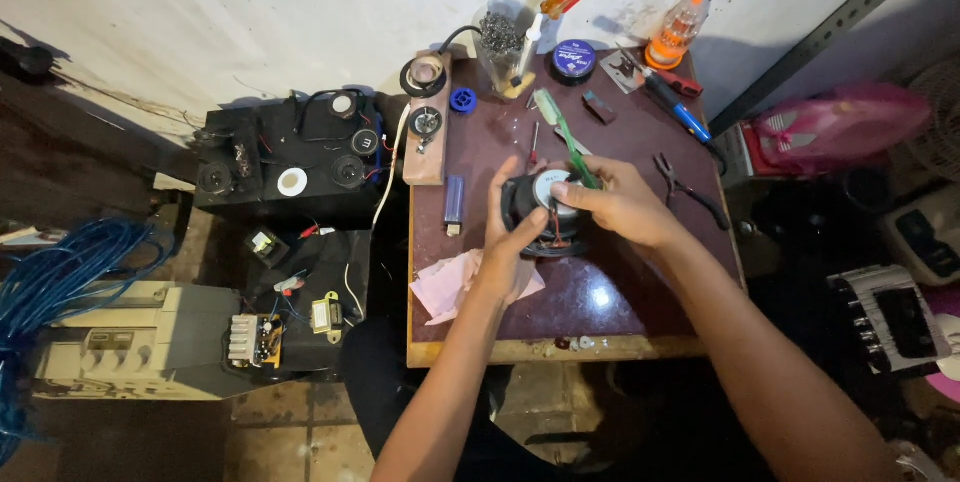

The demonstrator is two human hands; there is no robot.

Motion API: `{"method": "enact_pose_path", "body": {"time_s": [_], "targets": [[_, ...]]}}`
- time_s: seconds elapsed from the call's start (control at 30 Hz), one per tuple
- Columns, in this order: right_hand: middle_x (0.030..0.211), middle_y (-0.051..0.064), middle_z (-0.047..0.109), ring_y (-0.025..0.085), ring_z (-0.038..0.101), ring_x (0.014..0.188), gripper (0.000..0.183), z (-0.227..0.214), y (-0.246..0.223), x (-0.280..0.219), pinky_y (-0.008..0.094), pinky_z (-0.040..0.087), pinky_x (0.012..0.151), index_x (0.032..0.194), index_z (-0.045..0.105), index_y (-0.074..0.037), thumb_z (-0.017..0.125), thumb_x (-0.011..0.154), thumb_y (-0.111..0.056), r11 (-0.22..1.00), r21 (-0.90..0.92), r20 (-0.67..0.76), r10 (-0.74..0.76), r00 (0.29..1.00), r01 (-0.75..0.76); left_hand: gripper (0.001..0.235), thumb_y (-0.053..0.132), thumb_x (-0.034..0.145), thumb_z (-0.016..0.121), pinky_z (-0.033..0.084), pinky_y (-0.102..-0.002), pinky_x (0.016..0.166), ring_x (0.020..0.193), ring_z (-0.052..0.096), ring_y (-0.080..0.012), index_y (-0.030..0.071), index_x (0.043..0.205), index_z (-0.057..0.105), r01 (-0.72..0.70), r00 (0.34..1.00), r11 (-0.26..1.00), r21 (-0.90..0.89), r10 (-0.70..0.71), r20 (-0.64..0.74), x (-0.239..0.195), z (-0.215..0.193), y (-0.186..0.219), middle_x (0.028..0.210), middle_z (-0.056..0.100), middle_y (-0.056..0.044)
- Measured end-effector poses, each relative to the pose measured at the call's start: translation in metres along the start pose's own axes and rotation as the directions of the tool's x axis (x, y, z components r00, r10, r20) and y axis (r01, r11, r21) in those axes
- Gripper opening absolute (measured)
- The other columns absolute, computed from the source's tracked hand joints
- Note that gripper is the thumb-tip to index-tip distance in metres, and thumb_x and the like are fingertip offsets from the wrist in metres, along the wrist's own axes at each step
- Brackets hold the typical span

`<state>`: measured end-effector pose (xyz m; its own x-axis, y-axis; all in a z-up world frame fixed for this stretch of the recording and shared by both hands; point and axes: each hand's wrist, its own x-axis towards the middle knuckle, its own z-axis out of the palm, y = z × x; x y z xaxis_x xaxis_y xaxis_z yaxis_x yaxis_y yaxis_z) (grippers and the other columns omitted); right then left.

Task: The person cleans a speaker by first applying a white substance from a small container onto the speaker cone. Then, using a green toothbrush, they scrub the cone and the back of the speaker. Finally, they use a metal tool to scrape the edges of the speaker.

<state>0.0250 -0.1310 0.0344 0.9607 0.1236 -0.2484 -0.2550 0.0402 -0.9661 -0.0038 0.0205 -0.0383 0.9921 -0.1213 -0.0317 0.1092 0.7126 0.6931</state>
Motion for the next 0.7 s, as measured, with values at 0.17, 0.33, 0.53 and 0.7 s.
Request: {"method": "enact_pose_path", "body": {"time_s": [0.17, 0.33, 0.53, 0.7], "targets": [[0.052, 0.000, 0.049, 0.000, 0.047, 0.040, 0.038, 0.006, 0.008, 0.004, 0.017, 0.029, 0.032, 0.113, 0.075, -0.005, 0.089, 0.079, -0.016, 0.985, -0.130, -0.040, -0.122, 0.992, 0.116, 0.110, 0.006, 0.071, 0.090, 0.053, -0.041, 0.106, 0.130, 0.055, -0.0310, 0.009, 0.160, 0.026, -0.105, 0.992, 0.994, 0.022, 0.103, 0.068, 0.011, -0.010, -0.008, 0.151, 0.047, -0.025], [0.108, 0.011, 0.060, 0.017, 0.056, 0.100, 0.049, 0.013, 0.002, -0.009, 0.030, 0.050, 0.086, 0.119, 0.077, -0.003, 0.093, 0.077, -0.023, 0.949, -0.262, -0.040, -0.193, 0.980, 0.176, 0.103, 0.004, 0.067, 0.092, 0.056, -0.039, 0.101, 0.119, 0.061, -0.0256, 0.004, 0.154, 0.037, -0.139, 0.990, 0.990, 0.039, 0.140, -0.025, 0.011, -0.013, -0.016, 0.138, 0.059, -0.020], [0.106, 0.012, 0.057, 0.018, 0.059, 0.098, 0.046, 0.031, -0.008, -0.007, 0.031, 0.056, 0.084, 0.116, 0.075, 0.000, 0.092, 0.077, -0.015, 0.971, -0.217, -0.118, -0.131, 0.984, 0.103, 0.088, 0.006, 0.072, 0.087, 0.061, -0.037, 0.091, 0.103, 0.066, -0.0236, 0.006, 0.150, 0.045, -0.101, 0.980, 0.992, -0.080, 0.085, -0.178, 0.008, -0.024, -0.018, 0.119, 0.064, -0.014], [0.102, 0.004, 0.059, 0.013, 0.060, 0.082, 0.034, 0.022, -0.014, -0.011, 0.030, 0.055, 0.075, 0.107, 0.077, -0.008, 0.088, 0.083, -0.030, 0.972, -0.223, -0.192, -0.123, 0.974, 0.079, 0.083, 0.003, 0.072, 0.085, 0.060, -0.038, 0.091, 0.104, 0.067, -0.0232, 0.006, 0.146, 0.049, -0.151, 0.962, 0.980, -0.129, 0.116, -0.248, -0.001, 0.006, 0.002, 0.118, 0.064, -0.013]]}}
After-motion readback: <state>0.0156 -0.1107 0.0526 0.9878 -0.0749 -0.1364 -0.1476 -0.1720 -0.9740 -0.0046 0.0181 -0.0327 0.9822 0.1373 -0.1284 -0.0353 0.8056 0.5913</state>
